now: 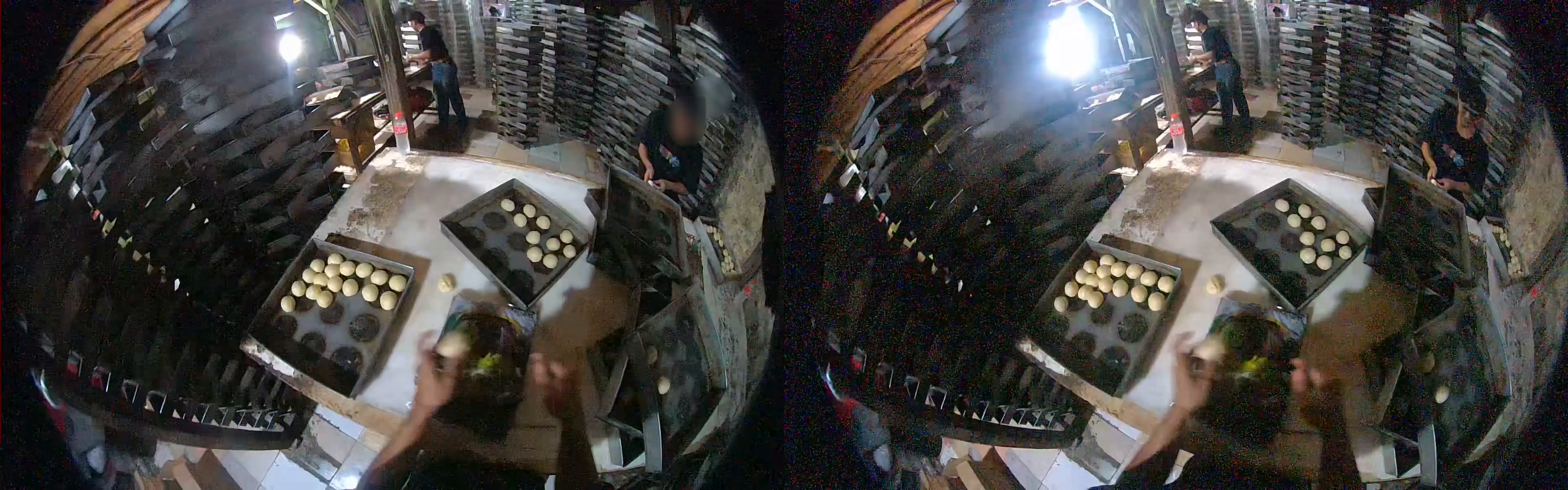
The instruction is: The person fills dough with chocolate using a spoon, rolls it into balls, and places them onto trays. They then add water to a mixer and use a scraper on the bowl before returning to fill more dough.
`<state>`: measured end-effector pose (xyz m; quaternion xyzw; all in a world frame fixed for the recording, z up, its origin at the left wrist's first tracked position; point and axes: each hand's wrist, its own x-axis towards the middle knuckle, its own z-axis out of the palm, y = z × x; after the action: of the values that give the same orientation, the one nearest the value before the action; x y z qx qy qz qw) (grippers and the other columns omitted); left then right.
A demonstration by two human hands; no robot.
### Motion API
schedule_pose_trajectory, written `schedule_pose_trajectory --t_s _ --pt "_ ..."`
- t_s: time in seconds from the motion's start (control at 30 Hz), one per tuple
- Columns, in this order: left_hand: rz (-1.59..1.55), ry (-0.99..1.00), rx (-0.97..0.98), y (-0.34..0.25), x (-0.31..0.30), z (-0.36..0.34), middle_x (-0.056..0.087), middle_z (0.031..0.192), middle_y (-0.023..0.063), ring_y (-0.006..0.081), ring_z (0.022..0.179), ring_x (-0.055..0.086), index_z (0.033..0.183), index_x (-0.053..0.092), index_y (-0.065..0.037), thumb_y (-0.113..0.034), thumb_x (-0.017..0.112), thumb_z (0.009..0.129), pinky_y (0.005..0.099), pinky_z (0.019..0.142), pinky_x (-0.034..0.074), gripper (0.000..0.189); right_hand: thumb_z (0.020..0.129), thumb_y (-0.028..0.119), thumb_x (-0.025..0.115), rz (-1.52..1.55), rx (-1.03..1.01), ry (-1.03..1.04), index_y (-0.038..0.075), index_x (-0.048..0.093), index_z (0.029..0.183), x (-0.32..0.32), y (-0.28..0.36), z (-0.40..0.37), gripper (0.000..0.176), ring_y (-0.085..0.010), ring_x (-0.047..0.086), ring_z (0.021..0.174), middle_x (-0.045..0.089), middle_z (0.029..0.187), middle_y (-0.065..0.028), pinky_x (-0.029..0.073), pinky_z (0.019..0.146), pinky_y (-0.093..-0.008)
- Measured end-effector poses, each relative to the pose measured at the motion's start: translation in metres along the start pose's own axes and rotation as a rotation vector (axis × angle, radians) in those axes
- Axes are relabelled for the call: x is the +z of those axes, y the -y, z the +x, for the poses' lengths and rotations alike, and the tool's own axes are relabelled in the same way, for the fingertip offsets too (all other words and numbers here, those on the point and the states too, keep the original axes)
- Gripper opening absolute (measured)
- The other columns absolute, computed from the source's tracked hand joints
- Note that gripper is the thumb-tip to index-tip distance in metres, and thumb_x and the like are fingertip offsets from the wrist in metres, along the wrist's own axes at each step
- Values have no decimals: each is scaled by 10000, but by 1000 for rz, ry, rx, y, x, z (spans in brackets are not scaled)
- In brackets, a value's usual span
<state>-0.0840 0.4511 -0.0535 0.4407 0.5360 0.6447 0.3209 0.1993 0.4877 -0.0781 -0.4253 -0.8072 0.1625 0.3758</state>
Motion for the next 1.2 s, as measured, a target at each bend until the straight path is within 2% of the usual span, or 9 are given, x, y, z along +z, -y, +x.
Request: schedule_pose_trajectory --t_s 0.1,0.17,0.27,0.53,0.63,0.7,0.83,1.03,1.2 --pt "160 343 295 -38 71 -45 453 1318 195 269 1155 521 1466 150 -11 -26 707 808 380 983 421 862 897 113 602 178 -107 120 -12 586 1148 -29 56 15 281 -220 652 882 667 994 -124 523 753 -345" --pt "-18 488 248 -84 91 -65 415 1370 215 315 1187 489 1502 55 -34 -108 761 778 397 1014 405 1014 815 130 684 720 402 195 11 644 1085 -72 87 24 297 -257 650 942 686 1001 -121 506 786 -348" --pt "-292 555 -44 -94 109 -83 473 1305 156 233 1186 468 1475 226 -11 -221 734 829 341 1011 396 848 750 74 717 610 -20 -47 17 664 1053 -106 88 8 313 -267 656 947 679 1028 -132 516 798 -336" --pt "305 72 319 -127 189 -203 600 1018 113 181 833 534 1200 602 25 -124 638 886 303 786 440 349 847 135 626 712 -8 -190 -21 622 1056 -156 81 -72 261 -224 633 940 632 1044 -178 501 779 -319" --pt "-5 87 278 -157 203 -234 529 1199 209 303 1033 526 1369 403 42 -258 602 906 367 883 438 586 895 375 635 703 2 -348 -43 596 958 -159 98 -99 425 -160 613 732 636 895 -111 467 622 -268" --pt "281 335 447 -150 176 -235 416 1355 240 299 1206 447 1448 218 46 -361 569 913 398 963 406 758 870 231 629 636 -53 -389 -21 607 924 -158 126 -107 259 -169 620 707 635 829 -93 486 637 -281" --pt "287 128 197 -179 116 -281 660 872 142 196 795 633 1194 552 21 -207 563 941 313 671 502 341 888 175 581 847 23 -137 10 615 949 -96 146 -125 179 -268 628 715 643 823 -94 500 669 -357" --pt "-394 -183 -172 -167 -3 -358 615 1101 89 158 1013 563 1129 592 50 -183 550 965 297 914 424 288 977 429 340 626 -243 103 27 588 1056 -41 245 -150 479 -315 447 1098 541 1011 -173 379 913 -428" --pt "-707 -154 -579 -144 -43 -407 638 1062 103 191 970 599 1112 587 72 -230 561 958 320 869 472 340 968 373 408 848 -63 339 -5 613 964 -24 264 -193 430 -209 568 872 578 928 -127 452 795 -350"
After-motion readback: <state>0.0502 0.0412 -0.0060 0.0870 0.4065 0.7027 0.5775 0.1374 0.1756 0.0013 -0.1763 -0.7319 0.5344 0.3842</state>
